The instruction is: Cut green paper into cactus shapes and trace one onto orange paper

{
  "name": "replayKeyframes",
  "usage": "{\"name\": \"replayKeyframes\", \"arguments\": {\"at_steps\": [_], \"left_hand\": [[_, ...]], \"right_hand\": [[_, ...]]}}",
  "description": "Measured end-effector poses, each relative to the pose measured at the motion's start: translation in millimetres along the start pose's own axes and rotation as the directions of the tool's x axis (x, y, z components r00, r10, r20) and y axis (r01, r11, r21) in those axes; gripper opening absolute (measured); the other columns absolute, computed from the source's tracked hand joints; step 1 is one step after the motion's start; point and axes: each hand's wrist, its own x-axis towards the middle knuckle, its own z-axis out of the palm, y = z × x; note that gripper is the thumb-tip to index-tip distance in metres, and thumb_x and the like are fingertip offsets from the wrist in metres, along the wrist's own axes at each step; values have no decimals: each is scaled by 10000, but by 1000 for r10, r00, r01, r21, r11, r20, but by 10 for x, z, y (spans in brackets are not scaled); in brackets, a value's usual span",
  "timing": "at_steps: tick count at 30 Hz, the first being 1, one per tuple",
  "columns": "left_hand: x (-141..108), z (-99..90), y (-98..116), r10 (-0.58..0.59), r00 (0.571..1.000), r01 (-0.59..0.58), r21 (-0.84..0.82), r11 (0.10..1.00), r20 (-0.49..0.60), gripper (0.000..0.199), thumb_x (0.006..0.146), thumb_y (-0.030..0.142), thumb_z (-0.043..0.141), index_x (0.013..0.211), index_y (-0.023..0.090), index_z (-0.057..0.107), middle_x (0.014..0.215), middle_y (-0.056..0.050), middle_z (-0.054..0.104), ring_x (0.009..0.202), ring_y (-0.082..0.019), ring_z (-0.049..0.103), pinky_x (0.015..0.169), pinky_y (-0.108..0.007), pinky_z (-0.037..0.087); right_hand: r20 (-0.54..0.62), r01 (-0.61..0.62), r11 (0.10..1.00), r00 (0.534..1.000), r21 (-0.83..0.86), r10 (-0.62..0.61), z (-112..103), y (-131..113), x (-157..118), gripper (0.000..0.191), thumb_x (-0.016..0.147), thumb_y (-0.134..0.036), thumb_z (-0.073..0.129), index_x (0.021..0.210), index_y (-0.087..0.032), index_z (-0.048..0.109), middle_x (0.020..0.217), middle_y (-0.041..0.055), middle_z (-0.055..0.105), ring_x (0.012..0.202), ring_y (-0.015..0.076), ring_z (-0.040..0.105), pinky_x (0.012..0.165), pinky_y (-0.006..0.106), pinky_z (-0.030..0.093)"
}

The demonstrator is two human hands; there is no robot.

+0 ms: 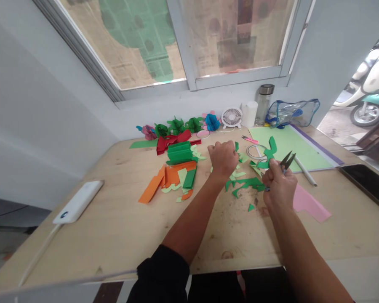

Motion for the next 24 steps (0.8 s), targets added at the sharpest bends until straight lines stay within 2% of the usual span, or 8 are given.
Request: {"name": "replayKeyframes", "arguments": {"at_steps": [4, 7, 8, 11, 13, 19, 22, 24], "left_hand": [[-268, 12, 146, 200, 977, -191, -109, 975, 72, 87, 828, 243, 527, 870, 213, 597, 939, -51, 691, 995, -262, 561, 885, -429, 335], [-357, 99, 161, 376, 887, -308, -261, 915, 270, 152, 787, 366, 617, 864, 235, 618, 980, -17, 692, 1039, -261, 548, 899, -407, 353], [-352, 135, 144, 370, 883, -293, -275, 916, 290, 179, 788, 388, 618, 886, 238, 622, 1006, -12, 689, 1048, -258, 546, 900, -399, 361], [-259, 252, 82, 254, 934, -204, -208, 957, 251, 215, 849, 341, 541, 1024, 238, 611, 1101, -29, 668, 1072, -251, 538, 897, -389, 378], [-168, 328, 71, 257, 934, -224, -156, 962, 247, 255, 864, 276, 506, 1102, 250, 593, 1124, -41, 655, 1095, -248, 525, 910, -387, 378], [57, 443, 170, 413, 850, -403, -100, 910, 326, 318, 810, 189, 520, 1102, 267, 617, 1191, -55, 608, 1137, -265, 484, 945, -424, 373], [96, 462, 208, 465, 800, -438, -161, 885, 379, 300, 780, 218, 554, 1059, 283, 646, 1202, -36, 606, 1162, -272, 469, 950, -420, 381], [97, 479, 222, 465, 796, -431, -176, 885, 388, 261, 777, 224, 564, 1010, 286, 664, 1201, -33, 609, 1178, -273, 463, 959, -416, 380]], "right_hand": [[-30, 47, 999, 998, -7, -47, -21, -21, 44, 304, 587, -280, 774, 668, -190, 495, 446, -131, 333, 371, 35, 258, 329, 180, 182], [-40, 101, 994, 994, -30, -102, -32, -28, 64, 297, 612, -292, 763, 654, -191, 487, 437, -133, 315, 361, 33, 251, 324, 183, 186], [-42, 115, 993, 992, -37, -116, -34, -29, 66, 295, 620, -297, 760, 651, -192, 486, 433, -135, 303, 358, 33, 245, 323, 184, 186], [-46, 122, 992, 991, -36, -124, -32, -33, 62, 297, 622, -299, 763, 651, -192, 487, 424, -138, 291, 354, 33, 242, 322, 186, 187], [-43, 112, 994, 993, -18, -112, -29, -35, 56, 295, 614, -286, 770, 657, -188, 496, 427, -137, 300, 358, 32, 244, 324, 184, 183], [-46, 110, 993, 993, -39, -112, -30, -14, 60, 271, 634, -290, 751, 655, -186, 502, 432, -135, 300, 362, 33, 232, 326, 187, 178], [-38, 101, 994, 994, -38, -103, -29, 1, 62, 277, 628, -293, 757, 668, -188, 504, 444, -134, 306, 367, 35, 235, 330, 190, 177], [-36, 103, 994, 994, -38, -104, -29, 4, 61, 287, 619, -293, 763, 673, -190, 500, 451, -134, 305, 370, 35, 234, 333, 193, 175]]}}
